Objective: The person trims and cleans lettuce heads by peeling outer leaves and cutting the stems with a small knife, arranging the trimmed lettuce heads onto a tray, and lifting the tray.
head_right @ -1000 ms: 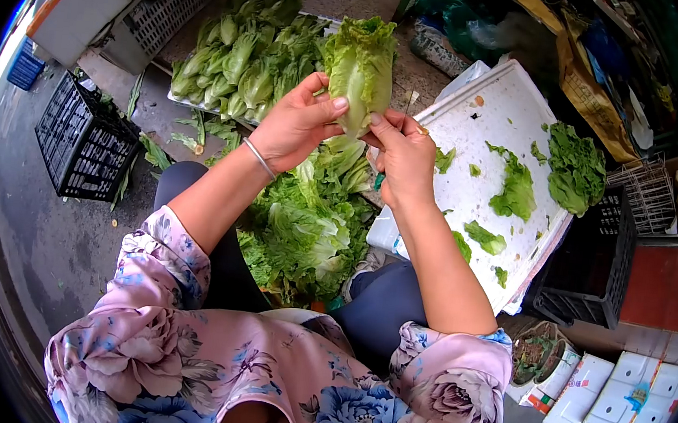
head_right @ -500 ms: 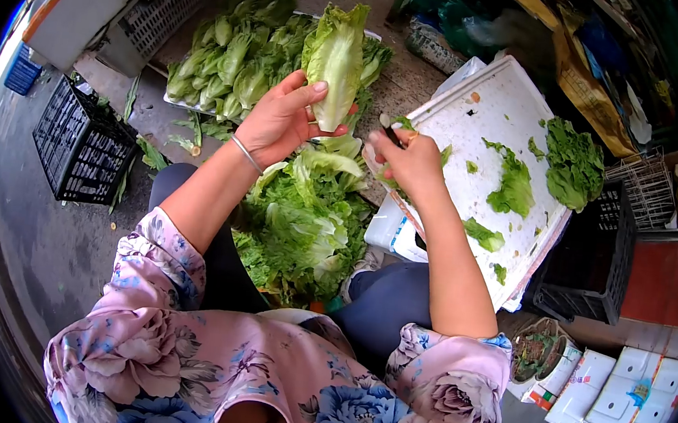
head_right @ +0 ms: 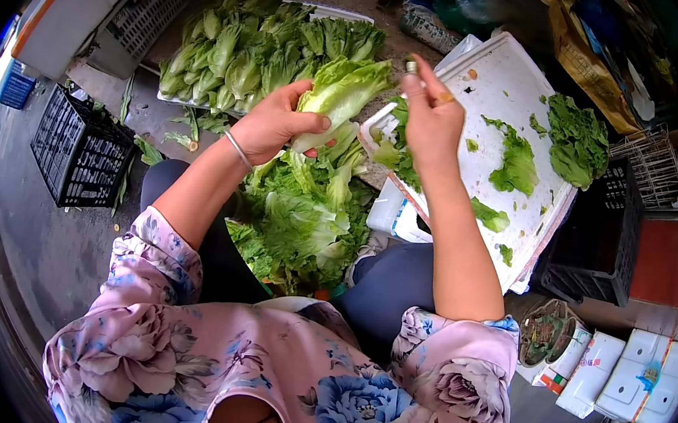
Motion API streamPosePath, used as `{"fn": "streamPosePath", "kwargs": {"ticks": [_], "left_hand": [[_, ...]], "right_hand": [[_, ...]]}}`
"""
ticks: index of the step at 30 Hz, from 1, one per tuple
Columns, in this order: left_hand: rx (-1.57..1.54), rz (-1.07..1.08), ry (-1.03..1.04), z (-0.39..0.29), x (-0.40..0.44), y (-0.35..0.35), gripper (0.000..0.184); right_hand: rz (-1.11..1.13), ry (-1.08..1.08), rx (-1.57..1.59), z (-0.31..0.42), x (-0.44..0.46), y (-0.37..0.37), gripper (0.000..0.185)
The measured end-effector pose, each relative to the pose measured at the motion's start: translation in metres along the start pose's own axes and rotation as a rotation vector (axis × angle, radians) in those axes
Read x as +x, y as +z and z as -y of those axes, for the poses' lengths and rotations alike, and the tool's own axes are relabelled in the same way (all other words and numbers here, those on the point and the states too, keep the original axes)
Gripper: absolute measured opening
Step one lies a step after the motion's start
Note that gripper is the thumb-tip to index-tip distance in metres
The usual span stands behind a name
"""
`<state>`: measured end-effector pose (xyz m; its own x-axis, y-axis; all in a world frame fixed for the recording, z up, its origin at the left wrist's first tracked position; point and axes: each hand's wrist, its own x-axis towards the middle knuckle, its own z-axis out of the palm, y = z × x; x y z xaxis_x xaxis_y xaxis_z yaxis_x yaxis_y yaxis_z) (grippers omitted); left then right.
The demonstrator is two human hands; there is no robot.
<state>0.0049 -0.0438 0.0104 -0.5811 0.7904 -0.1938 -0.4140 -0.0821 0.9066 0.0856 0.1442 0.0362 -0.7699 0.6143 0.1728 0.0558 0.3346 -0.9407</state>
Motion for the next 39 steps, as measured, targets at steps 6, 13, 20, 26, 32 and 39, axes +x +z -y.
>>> {"fn": "streamPosePath", "kwargs": {"ticks": [6,13,20,26,32,39], "left_hand": [[0.019,-0.200,-0.049,0.007,0.001,-0.005,0.073],[0.574,-0.249,0.195,0.039,0.007,-0.009,0.076],[0.302,-0.316,0.134,0.014,-0.006,-0.011,0.075],[0.277,-0.295,0.171,0.009,-0.003,-0.028,0.047],[0.056,-0.248,-0.011,-0.011,-0.007,-0.030,0.035],[0.030,-0.171,-0.151,-0.001,-0.001,-0.017,0.025]], "right_hand": [[0.341,0.442,-0.318,0.015,-0.007,-0.011,0.041],[0.295,0.179,0.259,-0.019,-0.035,0.060,0.040],[0.464,0.733,0.341,-0.033,0.038,0.081,0.019],[0.399,0.649,0.412,-0.097,0.130,0.186,0.020],[0.100,0.493,0.231,-0.126,0.160,0.197,0.018],[-0.392,-0.162,-0.278,-0.095,0.197,-0.054,0.021]]}}
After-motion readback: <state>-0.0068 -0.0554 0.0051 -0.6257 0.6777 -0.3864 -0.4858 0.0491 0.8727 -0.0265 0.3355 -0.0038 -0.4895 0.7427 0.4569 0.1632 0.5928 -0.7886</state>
